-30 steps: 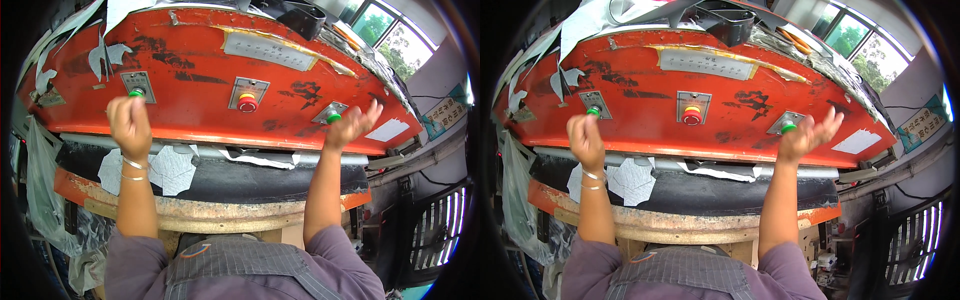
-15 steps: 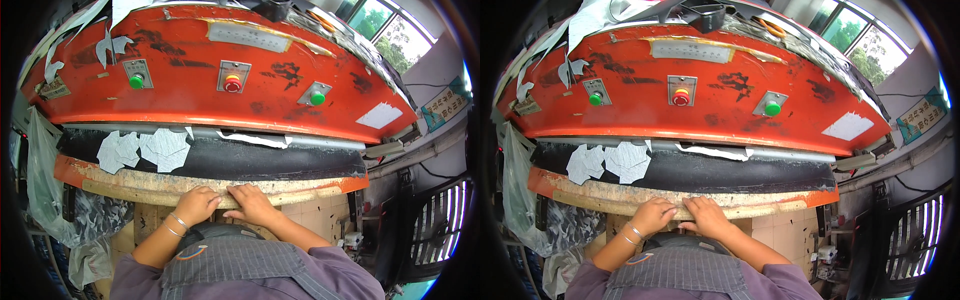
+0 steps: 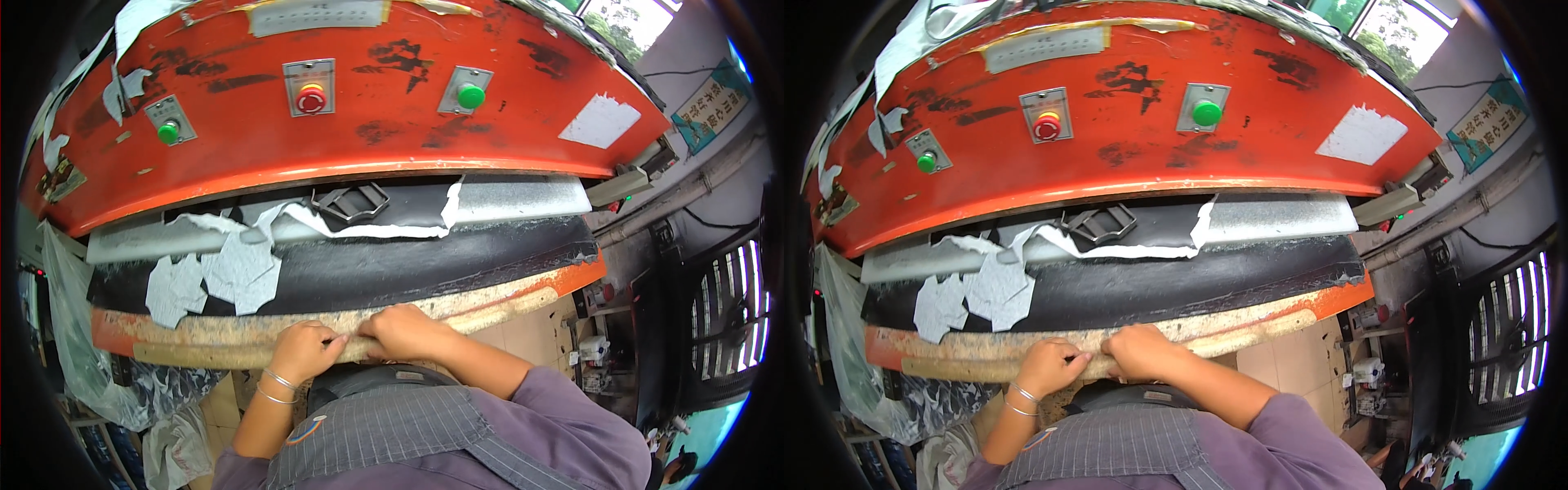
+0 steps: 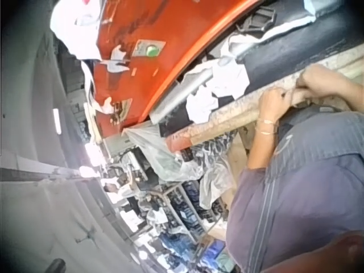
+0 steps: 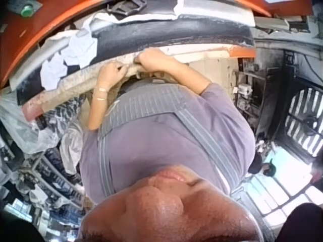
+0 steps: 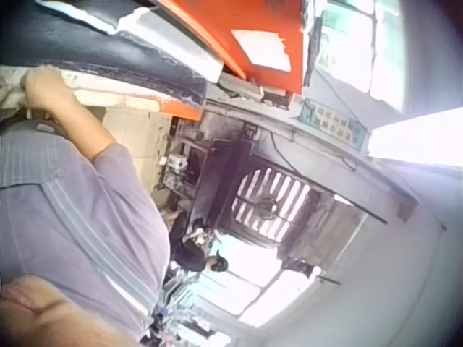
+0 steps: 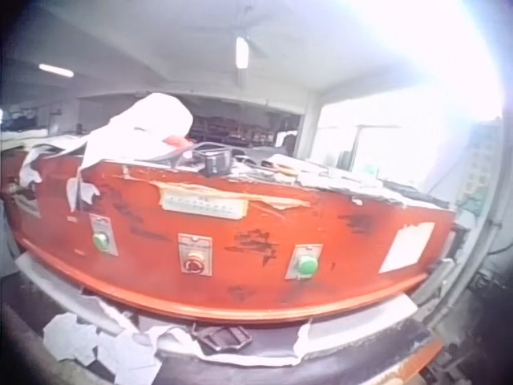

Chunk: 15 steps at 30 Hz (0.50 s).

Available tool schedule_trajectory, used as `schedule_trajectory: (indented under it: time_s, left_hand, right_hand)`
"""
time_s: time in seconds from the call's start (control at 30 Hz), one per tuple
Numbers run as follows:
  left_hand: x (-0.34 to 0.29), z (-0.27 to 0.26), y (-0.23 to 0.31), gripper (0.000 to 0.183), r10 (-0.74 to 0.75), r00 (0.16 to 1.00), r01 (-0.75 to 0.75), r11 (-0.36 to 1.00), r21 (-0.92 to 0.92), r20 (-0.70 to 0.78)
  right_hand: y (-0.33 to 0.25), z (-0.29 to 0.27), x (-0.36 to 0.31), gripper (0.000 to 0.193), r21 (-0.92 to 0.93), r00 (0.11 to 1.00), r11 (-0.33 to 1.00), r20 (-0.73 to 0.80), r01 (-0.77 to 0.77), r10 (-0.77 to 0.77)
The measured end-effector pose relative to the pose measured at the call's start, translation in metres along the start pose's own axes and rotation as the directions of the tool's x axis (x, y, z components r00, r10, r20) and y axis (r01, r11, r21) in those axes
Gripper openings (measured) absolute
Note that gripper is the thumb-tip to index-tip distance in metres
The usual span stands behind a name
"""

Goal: Using a hydraulic press and a cutting die to cut patterns from a sheet of black material.

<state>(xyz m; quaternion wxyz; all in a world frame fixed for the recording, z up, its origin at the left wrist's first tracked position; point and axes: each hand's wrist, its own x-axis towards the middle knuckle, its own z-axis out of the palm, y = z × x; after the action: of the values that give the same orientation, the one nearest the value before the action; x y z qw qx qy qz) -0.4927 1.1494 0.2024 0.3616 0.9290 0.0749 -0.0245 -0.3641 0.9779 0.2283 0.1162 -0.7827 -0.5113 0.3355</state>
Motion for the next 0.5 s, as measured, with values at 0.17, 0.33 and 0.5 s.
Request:
schedule_trajectory:
  time_s: [0.17, 0.33, 0.5]
  left_hand:
    - [0.054, -0.015, -0.004, 0.021, 0.105, 0.956, -0.075, 0.990, 0.118, -0.274]
    - [0.069, 0.008, -0.032, 0.041, 0.137, 0.919, 0.020, 0.919, 0.393, -0.368]
    - [0.035, 0.028, -0.014, 0.064, 0.088, 0.978, -0.025, 0.950, 0.311, -0.188]
  right_hand:
    - [0.016, -0.052, 0.060, 0.067, -0.069, 0.792, 0.964, -0.587, -0.257, 0.169]
    - [0.012, -0.057, 0.084, 0.075, -0.099, 0.869, 0.941, -0.424, -0.323, 0.254]
    - [0.041, -0.029, 0.023, 0.083, 0.102, 0.869, 0.994, -0.488, -0.028, 0.074]
